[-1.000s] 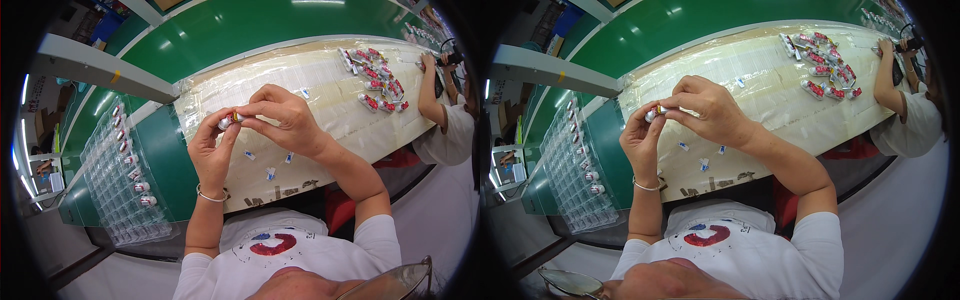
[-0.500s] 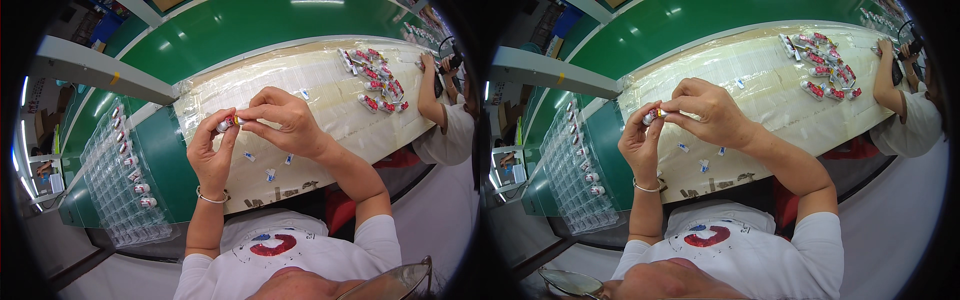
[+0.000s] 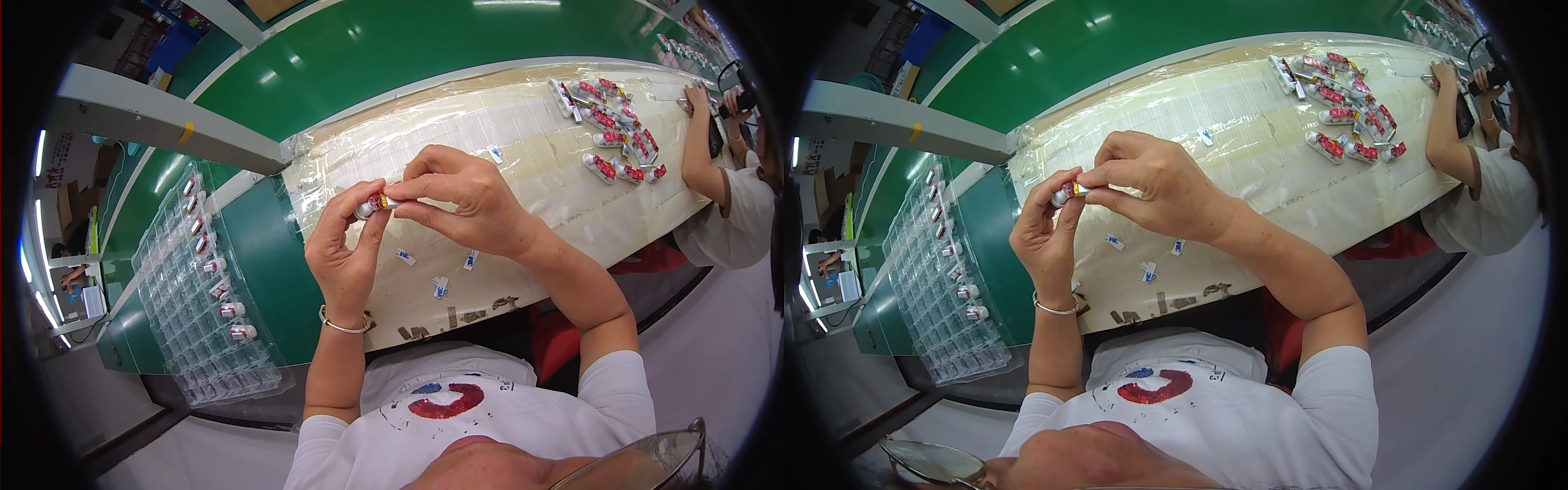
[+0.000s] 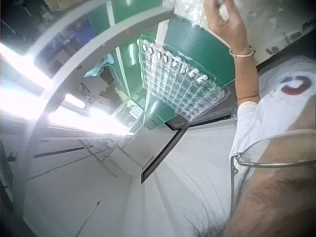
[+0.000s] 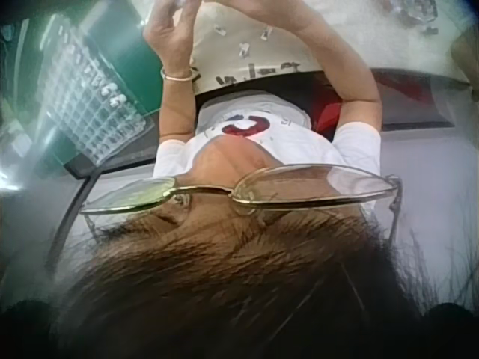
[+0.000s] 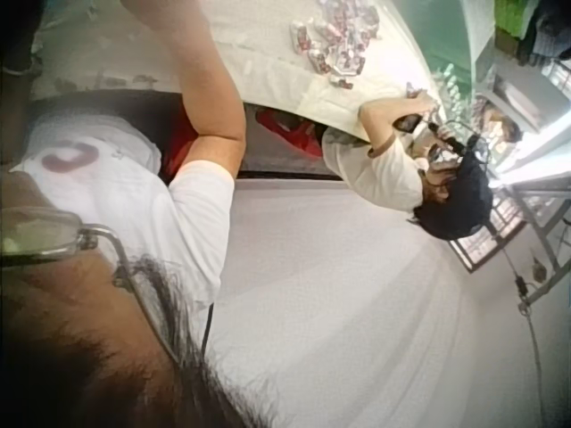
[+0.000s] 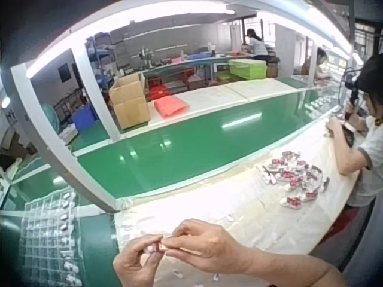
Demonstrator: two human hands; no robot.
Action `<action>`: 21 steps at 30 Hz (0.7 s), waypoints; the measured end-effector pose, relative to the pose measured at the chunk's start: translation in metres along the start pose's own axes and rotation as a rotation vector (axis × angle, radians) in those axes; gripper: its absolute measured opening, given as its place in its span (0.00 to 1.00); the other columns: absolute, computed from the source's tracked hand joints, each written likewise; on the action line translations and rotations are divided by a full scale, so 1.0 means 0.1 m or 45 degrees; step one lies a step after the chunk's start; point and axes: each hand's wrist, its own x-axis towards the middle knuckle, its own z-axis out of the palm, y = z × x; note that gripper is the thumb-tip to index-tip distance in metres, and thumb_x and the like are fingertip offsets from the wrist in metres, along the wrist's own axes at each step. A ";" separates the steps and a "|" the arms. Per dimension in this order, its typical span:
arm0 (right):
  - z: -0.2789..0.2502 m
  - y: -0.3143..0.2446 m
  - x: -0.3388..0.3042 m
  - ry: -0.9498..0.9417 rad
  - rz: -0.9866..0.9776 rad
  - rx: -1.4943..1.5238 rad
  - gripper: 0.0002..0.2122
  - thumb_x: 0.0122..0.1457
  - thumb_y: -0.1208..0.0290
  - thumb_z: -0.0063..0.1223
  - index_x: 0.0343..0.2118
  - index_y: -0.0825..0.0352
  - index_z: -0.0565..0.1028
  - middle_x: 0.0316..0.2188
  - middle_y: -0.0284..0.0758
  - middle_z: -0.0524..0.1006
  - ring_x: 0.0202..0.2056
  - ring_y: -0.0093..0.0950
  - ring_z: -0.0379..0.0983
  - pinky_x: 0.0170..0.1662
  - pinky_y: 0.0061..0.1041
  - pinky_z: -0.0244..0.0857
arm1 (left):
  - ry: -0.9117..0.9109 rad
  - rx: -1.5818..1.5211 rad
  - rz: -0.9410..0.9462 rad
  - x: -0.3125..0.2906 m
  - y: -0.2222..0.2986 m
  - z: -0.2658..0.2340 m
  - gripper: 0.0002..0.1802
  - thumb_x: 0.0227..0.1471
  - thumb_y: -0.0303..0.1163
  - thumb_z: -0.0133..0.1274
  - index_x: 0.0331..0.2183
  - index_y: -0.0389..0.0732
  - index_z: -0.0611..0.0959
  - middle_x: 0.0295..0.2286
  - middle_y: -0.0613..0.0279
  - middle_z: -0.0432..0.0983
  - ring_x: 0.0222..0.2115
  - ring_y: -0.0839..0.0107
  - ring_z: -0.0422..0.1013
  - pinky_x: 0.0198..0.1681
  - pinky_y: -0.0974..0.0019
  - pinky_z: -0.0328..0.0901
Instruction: The person sits at a green assembly table and repeatedly picks up small cylindrical batteries and red-and-white plastic casings. They insert the batteries into the casings and place the assembled units into a clear plastic tray. Another person is visible working at the same table in the background.
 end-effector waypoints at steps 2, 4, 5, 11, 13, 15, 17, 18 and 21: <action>0.00 -0.01 0.01 0.028 -0.014 0.000 0.11 0.51 0.78 0.65 0.39 0.66 0.82 0.31 0.35 0.77 0.32 0.27 0.75 0.32 0.23 0.70 | 0.010 0.008 0.003 -0.01 -0.01 0.00 0.15 0.51 0.19 0.61 0.44 0.36 0.83 0.40 0.58 0.80 0.40 0.74 0.76 0.43 0.72 0.71; 0.03 -0.04 0.03 0.086 -0.044 0.005 0.08 0.52 0.76 0.65 0.36 0.66 0.82 0.29 0.36 0.77 0.30 0.30 0.75 0.31 0.25 0.70 | 0.016 -0.010 -0.012 -0.01 0.00 0.00 0.15 0.51 0.19 0.61 0.44 0.35 0.83 0.40 0.58 0.80 0.40 0.74 0.76 0.43 0.72 0.71; 0.03 -0.04 0.03 0.100 -0.055 -0.009 0.08 0.52 0.76 0.65 0.36 0.66 0.82 0.29 0.36 0.77 0.30 0.30 0.75 0.31 0.25 0.70 | 0.016 -0.035 -0.028 -0.01 0.00 0.00 0.15 0.51 0.19 0.61 0.44 0.35 0.83 0.40 0.58 0.80 0.40 0.74 0.76 0.43 0.72 0.71; 0.05 -0.02 0.02 0.105 -0.064 -0.010 0.09 0.51 0.76 0.65 0.37 0.65 0.82 0.29 0.35 0.77 0.30 0.29 0.75 0.31 0.25 0.70 | -0.016 -0.159 -0.144 -0.03 0.01 -0.03 0.15 0.51 0.19 0.61 0.44 0.33 0.83 0.40 0.58 0.80 0.40 0.74 0.76 0.44 0.71 0.71; 0.04 -0.01 0.01 0.080 -0.063 0.006 0.09 0.52 0.76 0.65 0.38 0.64 0.82 0.29 0.35 0.76 0.31 0.29 0.75 0.31 0.25 0.70 | -0.034 -0.182 -0.168 -0.02 0.01 -0.04 0.16 0.51 0.19 0.61 0.44 0.33 0.83 0.40 0.58 0.80 0.40 0.74 0.76 0.44 0.71 0.71; 0.02 0.00 0.02 0.059 -0.044 0.037 0.09 0.52 0.76 0.65 0.37 0.63 0.82 0.29 0.35 0.76 0.30 0.30 0.75 0.31 0.26 0.70 | -0.052 -0.216 -0.184 -0.02 0.01 -0.05 0.16 0.51 0.18 0.61 0.44 0.33 0.83 0.39 0.58 0.80 0.40 0.73 0.76 0.44 0.72 0.71; 0.01 0.00 0.02 0.051 -0.052 0.021 0.09 0.51 0.76 0.65 0.37 0.63 0.82 0.28 0.34 0.76 0.30 0.30 0.75 0.31 0.26 0.70 | -0.050 -0.221 -0.211 -0.02 0.01 -0.05 0.17 0.50 0.18 0.61 0.44 0.33 0.83 0.39 0.59 0.80 0.39 0.75 0.76 0.42 0.74 0.71; 0.01 -0.01 0.02 0.053 -0.070 -0.010 0.09 0.51 0.76 0.65 0.37 0.63 0.82 0.28 0.34 0.76 0.30 0.30 0.74 0.31 0.26 0.70 | -0.050 -0.223 -0.224 -0.02 0.00 -0.05 0.17 0.50 0.18 0.62 0.44 0.33 0.83 0.39 0.59 0.80 0.38 0.76 0.75 0.42 0.75 0.71; 0.02 0.02 0.03 0.093 -0.187 -0.096 0.10 0.51 0.76 0.65 0.37 0.63 0.82 0.28 0.33 0.76 0.30 0.30 0.74 0.31 0.26 0.70 | -0.031 -0.258 -0.272 -0.03 0.01 -0.05 0.18 0.50 0.17 0.62 0.45 0.32 0.83 0.38 0.61 0.80 0.36 0.79 0.74 0.39 0.78 0.70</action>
